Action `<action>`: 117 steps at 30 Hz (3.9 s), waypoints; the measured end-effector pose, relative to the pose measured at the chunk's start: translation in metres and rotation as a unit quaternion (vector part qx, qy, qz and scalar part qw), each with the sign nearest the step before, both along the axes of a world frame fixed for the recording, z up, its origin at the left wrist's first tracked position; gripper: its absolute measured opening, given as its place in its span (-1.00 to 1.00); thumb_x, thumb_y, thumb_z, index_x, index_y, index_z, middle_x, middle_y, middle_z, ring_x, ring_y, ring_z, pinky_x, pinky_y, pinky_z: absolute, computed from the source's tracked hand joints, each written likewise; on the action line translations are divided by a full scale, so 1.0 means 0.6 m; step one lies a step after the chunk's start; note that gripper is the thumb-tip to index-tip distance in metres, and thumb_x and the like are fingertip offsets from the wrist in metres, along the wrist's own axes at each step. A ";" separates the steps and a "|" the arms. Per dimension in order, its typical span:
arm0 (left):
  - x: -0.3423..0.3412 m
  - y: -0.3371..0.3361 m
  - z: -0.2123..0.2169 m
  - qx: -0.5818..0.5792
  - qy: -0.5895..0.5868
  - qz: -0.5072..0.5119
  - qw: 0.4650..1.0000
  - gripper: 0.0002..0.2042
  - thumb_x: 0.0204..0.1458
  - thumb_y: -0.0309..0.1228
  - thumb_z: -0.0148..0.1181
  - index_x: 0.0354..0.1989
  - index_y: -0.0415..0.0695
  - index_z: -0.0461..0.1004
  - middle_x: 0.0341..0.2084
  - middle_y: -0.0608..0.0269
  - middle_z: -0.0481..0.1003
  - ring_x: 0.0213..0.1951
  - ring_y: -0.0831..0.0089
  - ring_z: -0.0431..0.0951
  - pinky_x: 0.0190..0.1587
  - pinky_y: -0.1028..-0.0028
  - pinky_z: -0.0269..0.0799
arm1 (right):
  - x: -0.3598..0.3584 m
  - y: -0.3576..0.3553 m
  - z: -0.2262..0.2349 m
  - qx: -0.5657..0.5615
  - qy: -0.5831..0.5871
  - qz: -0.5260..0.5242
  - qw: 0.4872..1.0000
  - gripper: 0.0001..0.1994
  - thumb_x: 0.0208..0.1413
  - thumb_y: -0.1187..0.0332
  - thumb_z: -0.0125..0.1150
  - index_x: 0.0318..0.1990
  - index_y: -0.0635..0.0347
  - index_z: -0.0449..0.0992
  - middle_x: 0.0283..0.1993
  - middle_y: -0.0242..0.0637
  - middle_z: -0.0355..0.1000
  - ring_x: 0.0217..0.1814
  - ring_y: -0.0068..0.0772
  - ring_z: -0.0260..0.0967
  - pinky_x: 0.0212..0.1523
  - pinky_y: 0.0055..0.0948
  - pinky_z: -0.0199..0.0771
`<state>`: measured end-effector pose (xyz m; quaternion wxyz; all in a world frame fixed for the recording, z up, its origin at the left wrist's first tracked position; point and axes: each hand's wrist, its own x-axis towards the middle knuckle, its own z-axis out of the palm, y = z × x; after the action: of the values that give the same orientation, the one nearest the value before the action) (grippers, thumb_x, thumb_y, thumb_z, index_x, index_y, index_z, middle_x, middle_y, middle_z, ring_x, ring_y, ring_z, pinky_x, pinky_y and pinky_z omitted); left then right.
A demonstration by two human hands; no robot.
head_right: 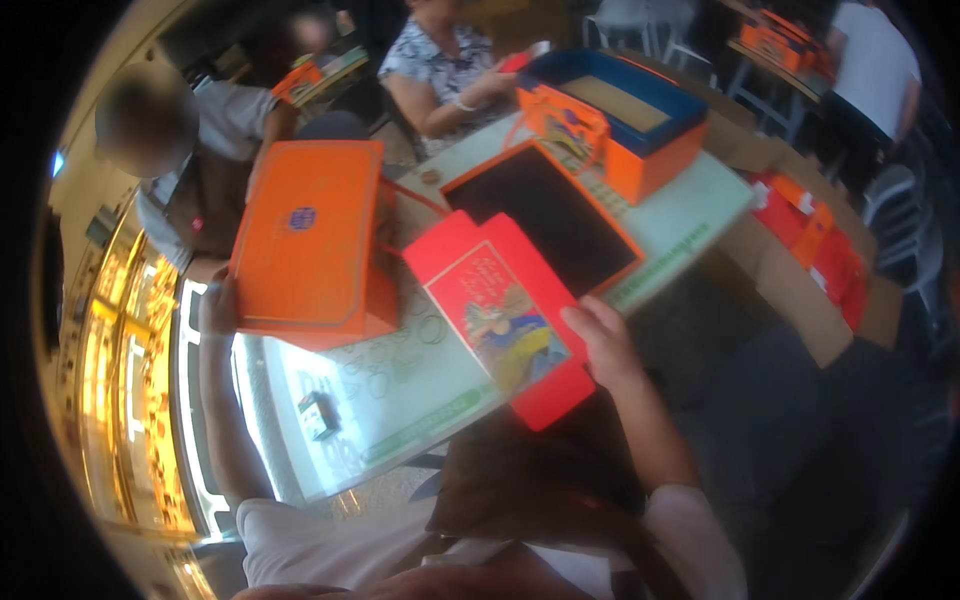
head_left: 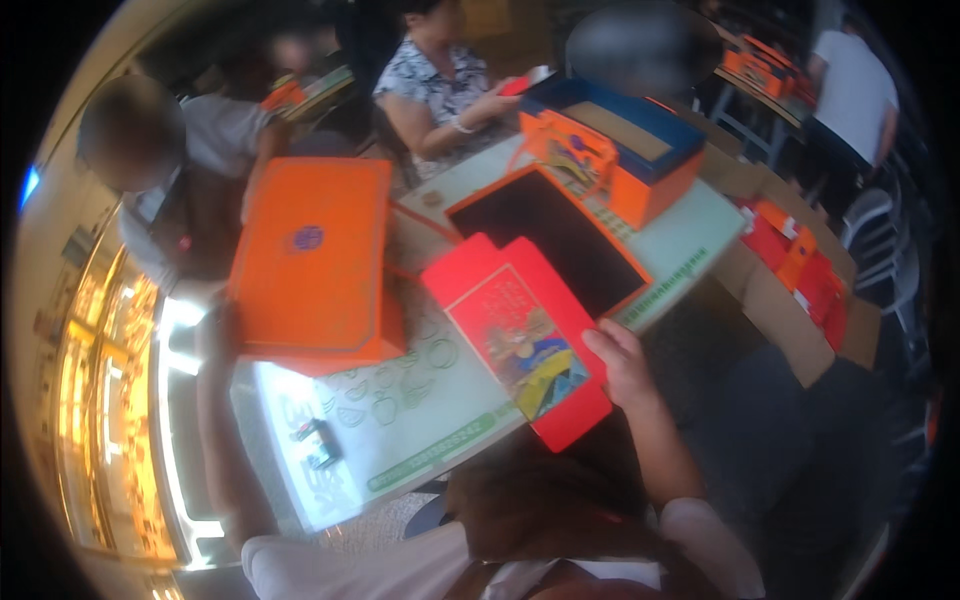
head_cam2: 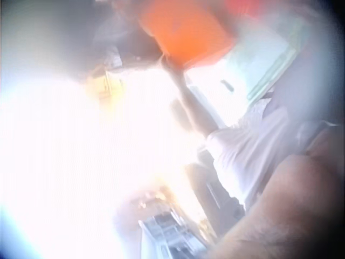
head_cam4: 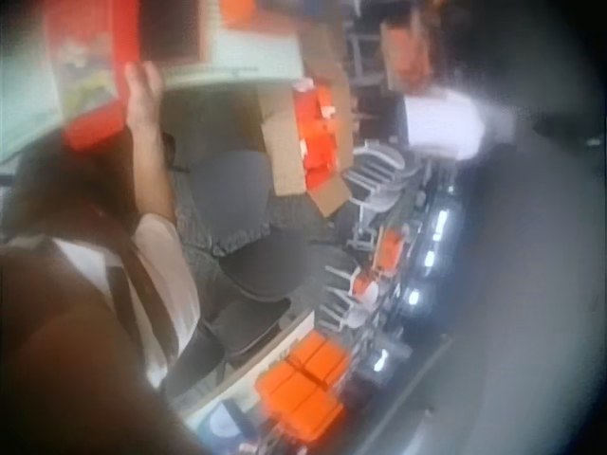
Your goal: The person assembles orange and red cardboard boxes by folding flaps and tucking tabs. They place the assembled boxes into an orange tote bag and arrange them on the table.
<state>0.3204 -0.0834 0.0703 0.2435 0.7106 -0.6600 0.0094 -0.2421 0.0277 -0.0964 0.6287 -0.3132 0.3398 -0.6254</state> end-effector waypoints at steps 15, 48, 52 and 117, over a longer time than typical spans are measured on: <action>-0.007 0.014 -0.011 -0.038 0.230 0.050 0.971 -0.60 0.29 -0.23 -0.04 0.02 -0.37 0.49 -0.15 0.03 0.57 -0.11 0.36 0.53 -0.02 0.38 0.39 | 0.004 0.021 -0.004 0.003 -0.013 0.007 1.000 -0.82 0.28 0.42 0.11 -0.05 0.31 0.47 -0.11 -0.27 0.52 -0.11 -0.51 0.48 -0.06 -0.49 0.49; 0.003 -0.025 -0.055 -0.044 0.032 0.068 0.996 -0.59 0.27 -0.20 -0.14 -0.06 -0.33 0.47 -0.17 -0.22 0.53 -0.07 -0.06 0.53 0.02 0.20 0.37 | 0.014 0.040 -0.059 0.037 -0.036 0.056 0.997 -0.86 0.26 0.39 0.17 -0.16 0.29 0.47 -0.18 -0.25 0.53 -0.18 -0.53 0.49 -0.09 -0.48 0.53; -0.007 -0.023 -0.060 -0.172 0.000 0.044 0.984 -0.72 0.22 -0.30 -0.04 -0.11 -0.22 0.51 -0.16 -0.08 0.54 -0.06 -0.06 0.52 0.03 0.16 0.40 | 0.013 0.043 -0.076 0.035 -0.048 0.062 0.996 -0.83 0.27 0.37 0.16 -0.13 0.32 0.47 -0.16 -0.22 0.53 -0.19 -0.51 0.50 -0.11 -0.49 0.54; -0.573 0.127 -0.141 0.194 0.599 -0.397 0.668 -0.63 0.31 -0.29 0.05 0.18 -0.24 0.32 -0.06 0.25 0.52 -0.07 0.53 0.48 0.02 0.48 0.39 | 0.027 0.080 -0.001 -0.096 0.128 -0.189 0.969 -0.89 0.33 0.38 0.09 -0.16 0.24 0.45 -0.20 -0.46 0.45 -0.19 -0.74 0.31 -0.13 -0.63 0.36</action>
<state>-0.0232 -0.0072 -0.0142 0.4237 0.2658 -0.5787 -0.6441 -0.2258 0.0758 -0.0971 0.4176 -0.3796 0.4087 -0.7173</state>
